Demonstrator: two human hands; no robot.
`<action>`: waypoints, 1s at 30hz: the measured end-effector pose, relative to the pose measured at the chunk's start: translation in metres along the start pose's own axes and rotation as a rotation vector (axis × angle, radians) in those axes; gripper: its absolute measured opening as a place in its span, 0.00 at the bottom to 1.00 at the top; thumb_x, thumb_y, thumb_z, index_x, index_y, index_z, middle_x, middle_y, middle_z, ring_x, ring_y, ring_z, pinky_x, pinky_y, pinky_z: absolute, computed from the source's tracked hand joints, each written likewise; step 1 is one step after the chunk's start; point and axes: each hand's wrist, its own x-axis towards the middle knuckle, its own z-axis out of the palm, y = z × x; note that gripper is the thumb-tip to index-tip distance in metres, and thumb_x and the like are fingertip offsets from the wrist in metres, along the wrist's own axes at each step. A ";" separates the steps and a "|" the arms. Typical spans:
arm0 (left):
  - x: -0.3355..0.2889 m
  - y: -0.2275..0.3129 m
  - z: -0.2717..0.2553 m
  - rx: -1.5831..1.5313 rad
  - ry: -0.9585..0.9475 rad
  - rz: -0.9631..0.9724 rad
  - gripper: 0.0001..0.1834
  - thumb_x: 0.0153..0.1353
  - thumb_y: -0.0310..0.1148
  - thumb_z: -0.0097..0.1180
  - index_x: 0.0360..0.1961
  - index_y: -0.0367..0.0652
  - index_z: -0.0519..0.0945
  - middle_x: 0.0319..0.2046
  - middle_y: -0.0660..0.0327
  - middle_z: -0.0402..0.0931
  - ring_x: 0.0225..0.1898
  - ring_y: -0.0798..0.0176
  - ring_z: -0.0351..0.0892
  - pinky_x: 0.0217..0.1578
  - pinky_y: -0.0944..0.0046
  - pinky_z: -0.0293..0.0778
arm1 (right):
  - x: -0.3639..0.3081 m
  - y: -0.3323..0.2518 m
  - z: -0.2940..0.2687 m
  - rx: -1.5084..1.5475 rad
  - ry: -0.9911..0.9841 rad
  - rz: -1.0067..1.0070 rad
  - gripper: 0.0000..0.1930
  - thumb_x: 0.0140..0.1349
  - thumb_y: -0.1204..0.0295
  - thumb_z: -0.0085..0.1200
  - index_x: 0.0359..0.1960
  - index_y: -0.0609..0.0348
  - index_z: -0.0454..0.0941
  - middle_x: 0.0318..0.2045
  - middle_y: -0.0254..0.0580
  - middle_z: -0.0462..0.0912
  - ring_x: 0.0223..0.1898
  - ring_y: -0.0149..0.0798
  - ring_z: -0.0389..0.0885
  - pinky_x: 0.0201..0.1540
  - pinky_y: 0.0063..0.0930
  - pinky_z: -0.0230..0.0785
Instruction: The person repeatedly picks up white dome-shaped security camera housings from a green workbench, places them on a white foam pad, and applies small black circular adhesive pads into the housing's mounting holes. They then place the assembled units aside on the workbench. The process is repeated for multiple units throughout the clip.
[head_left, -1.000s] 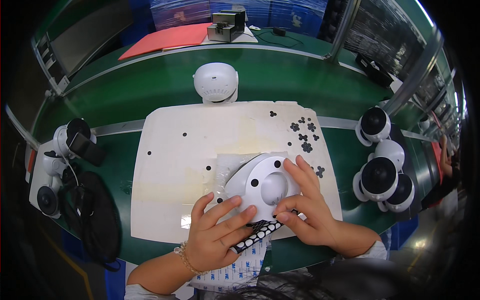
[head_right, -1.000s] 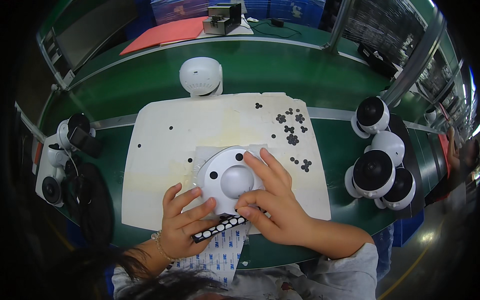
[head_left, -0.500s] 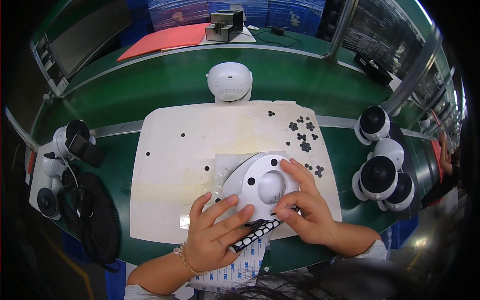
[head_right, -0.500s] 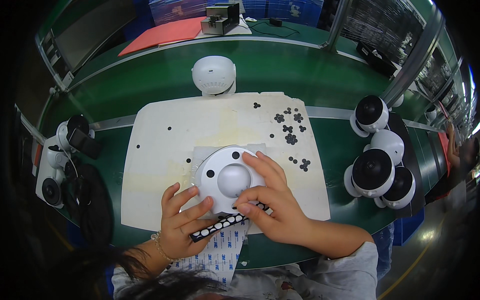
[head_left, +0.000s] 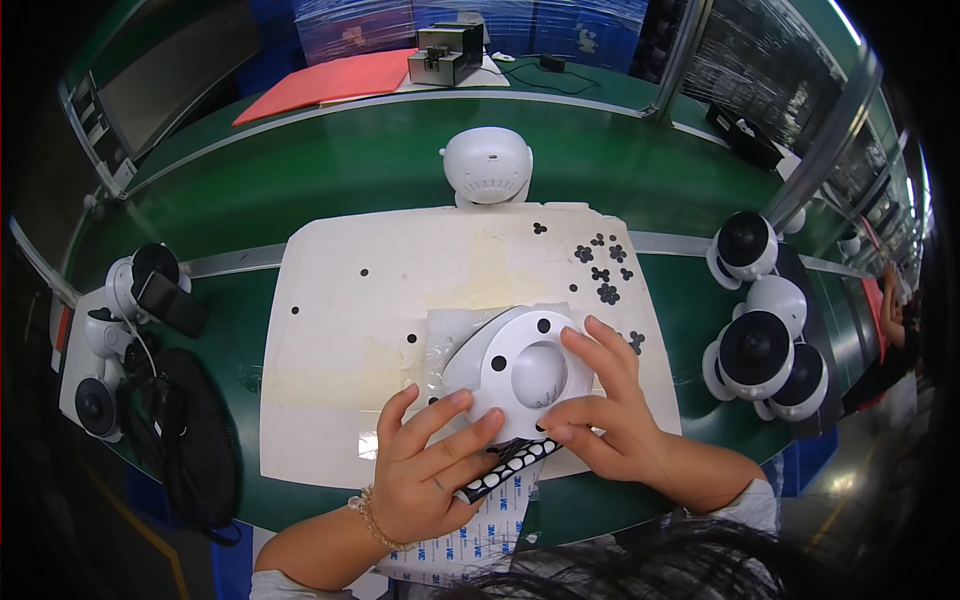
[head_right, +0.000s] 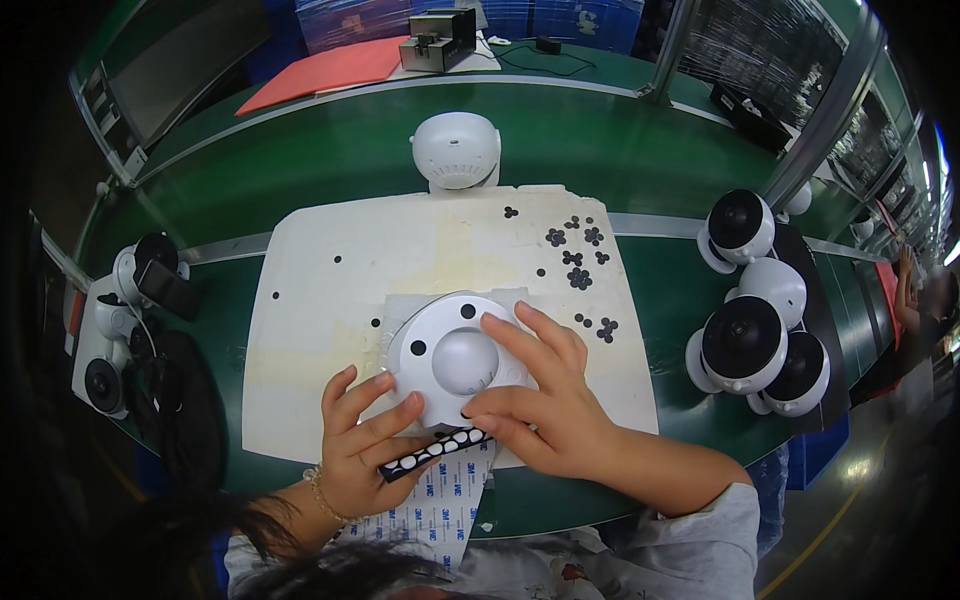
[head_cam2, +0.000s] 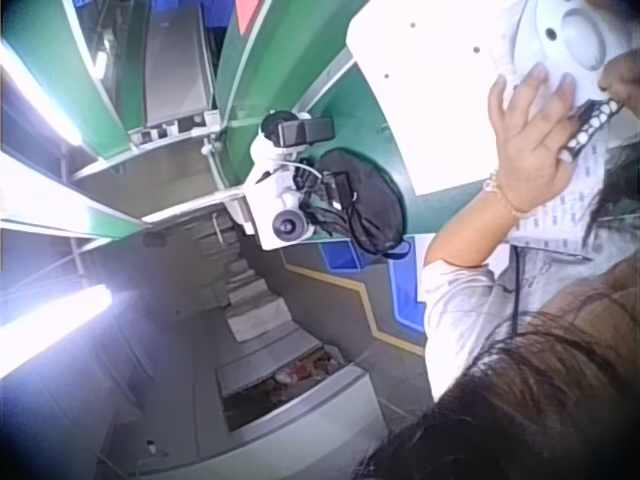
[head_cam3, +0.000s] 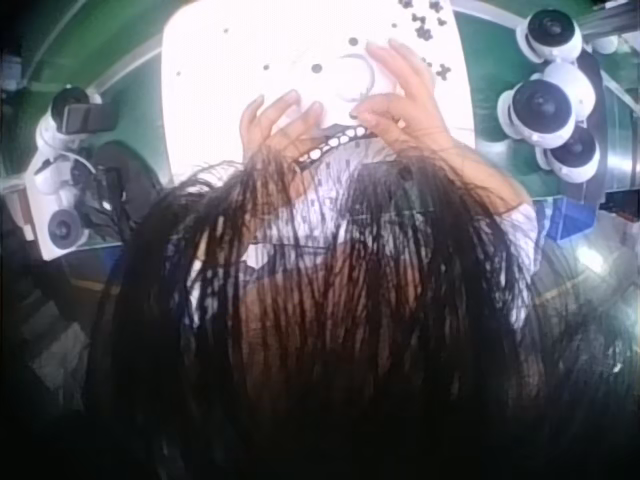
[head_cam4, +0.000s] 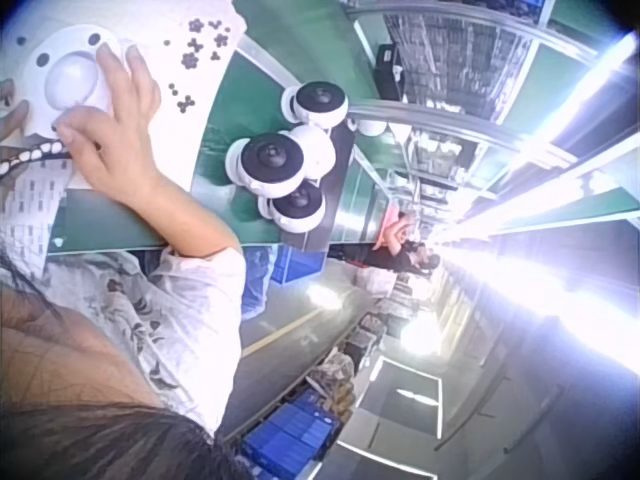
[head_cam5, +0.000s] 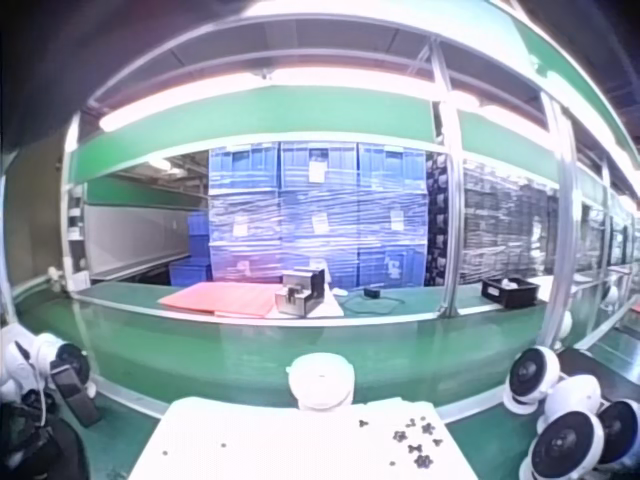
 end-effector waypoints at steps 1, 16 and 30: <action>0.000 -0.001 -0.001 0.010 -0.020 0.013 0.09 0.38 0.34 0.64 0.25 0.49 0.82 0.48 0.65 0.72 0.57 0.56 0.59 0.56 0.47 0.48 | -0.001 0.001 -0.003 -0.057 -0.001 -0.047 0.08 0.52 0.61 0.55 0.32 0.46 0.79 0.58 0.45 0.60 0.61 0.51 0.50 0.59 0.44 0.36; 0.000 0.000 0.003 -0.053 0.019 -0.025 0.08 0.36 0.33 0.65 0.22 0.48 0.81 0.48 0.63 0.72 0.57 0.53 0.59 0.57 0.47 0.47 | -0.007 -0.013 0.001 -0.141 0.093 -0.166 0.12 0.43 0.66 0.61 0.32 0.43 0.77 0.32 0.20 0.77 0.41 0.30 0.70 0.52 0.35 0.43; 0.000 0.000 0.005 -0.025 0.023 -0.002 0.08 0.34 0.31 0.65 0.20 0.45 0.81 0.49 0.63 0.71 0.58 0.52 0.58 0.56 0.45 0.47 | 0.002 0.017 -0.020 0.235 0.032 0.235 0.04 0.57 0.70 0.49 0.32 0.54 0.73 0.57 0.49 0.60 0.62 0.55 0.48 0.60 0.44 0.40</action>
